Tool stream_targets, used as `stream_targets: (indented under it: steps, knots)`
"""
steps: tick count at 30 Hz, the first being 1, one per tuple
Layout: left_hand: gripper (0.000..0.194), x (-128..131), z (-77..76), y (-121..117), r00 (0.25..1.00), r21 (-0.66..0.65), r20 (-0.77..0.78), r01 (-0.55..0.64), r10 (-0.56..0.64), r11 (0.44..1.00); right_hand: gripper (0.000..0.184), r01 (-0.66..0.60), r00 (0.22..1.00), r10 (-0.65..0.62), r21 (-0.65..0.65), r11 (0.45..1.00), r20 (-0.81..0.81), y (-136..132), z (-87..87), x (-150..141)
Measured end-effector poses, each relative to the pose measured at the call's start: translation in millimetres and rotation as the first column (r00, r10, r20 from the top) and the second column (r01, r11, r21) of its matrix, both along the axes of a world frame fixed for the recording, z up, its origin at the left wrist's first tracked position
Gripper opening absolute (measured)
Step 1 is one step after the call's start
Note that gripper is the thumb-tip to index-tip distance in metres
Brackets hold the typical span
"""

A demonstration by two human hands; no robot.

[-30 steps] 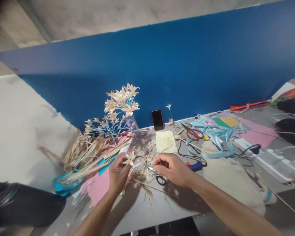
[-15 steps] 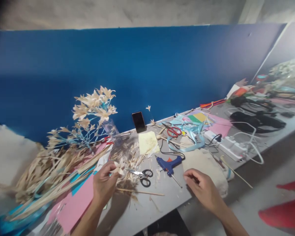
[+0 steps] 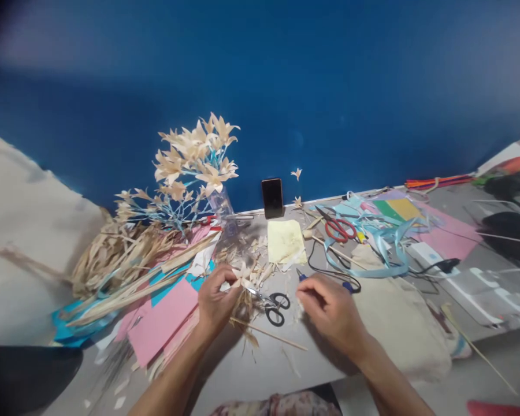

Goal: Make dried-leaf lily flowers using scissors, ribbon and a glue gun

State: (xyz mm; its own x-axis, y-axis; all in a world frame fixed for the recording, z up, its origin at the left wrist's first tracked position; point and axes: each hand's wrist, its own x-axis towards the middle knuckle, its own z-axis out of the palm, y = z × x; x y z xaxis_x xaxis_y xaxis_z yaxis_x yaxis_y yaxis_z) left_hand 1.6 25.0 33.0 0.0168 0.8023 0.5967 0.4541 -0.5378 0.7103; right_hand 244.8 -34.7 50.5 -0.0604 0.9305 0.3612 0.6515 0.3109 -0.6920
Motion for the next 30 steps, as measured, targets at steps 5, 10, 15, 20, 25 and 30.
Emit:
stream_targets:
  steps: [5,10,15,20,25,30]
  knots:
    - [0.019,1.9,-4.6,-3.2,0.995,-0.072,-0.017,0.097,-0.098,0.993,0.003,-0.192,0.981,0.188,0.118,0.974,0.043,15.7,12.6,-52.2]
    - [0.020,-2.1,-8.5,-5.1,0.989,-0.073,-0.011,0.148,-0.149,0.986,0.005,-0.269,0.960,0.259,0.088,0.959,0.107,25.9,14.9,-68.8]
    - [0.019,-4.4,-11.1,-5.4,0.986,-0.076,-0.014,0.166,-0.167,0.983,0.017,-0.262,0.957,0.258,0.015,0.965,0.134,28.1,18.4,-70.7]
    - [0.020,-2.1,-10.5,-6.6,0.984,-0.087,0.022,0.177,-0.175,0.980,0.014,-0.220,0.962,0.227,-0.062,0.974,0.150,24.6,20.9,-68.9]
    - [0.020,1.1,-8.8,-8.7,0.983,-0.132,0.052,0.181,-0.176,0.975,0.005,-0.252,0.960,0.247,0.025,0.967,0.133,20.7,19.0,-66.4]
    - [0.020,1.6,-9.8,-10.9,0.971,-0.130,0.053,0.239,-0.234,0.962,0.017,-0.264,0.952,0.254,0.040,0.964,0.168,21.7,20.0,-66.0]
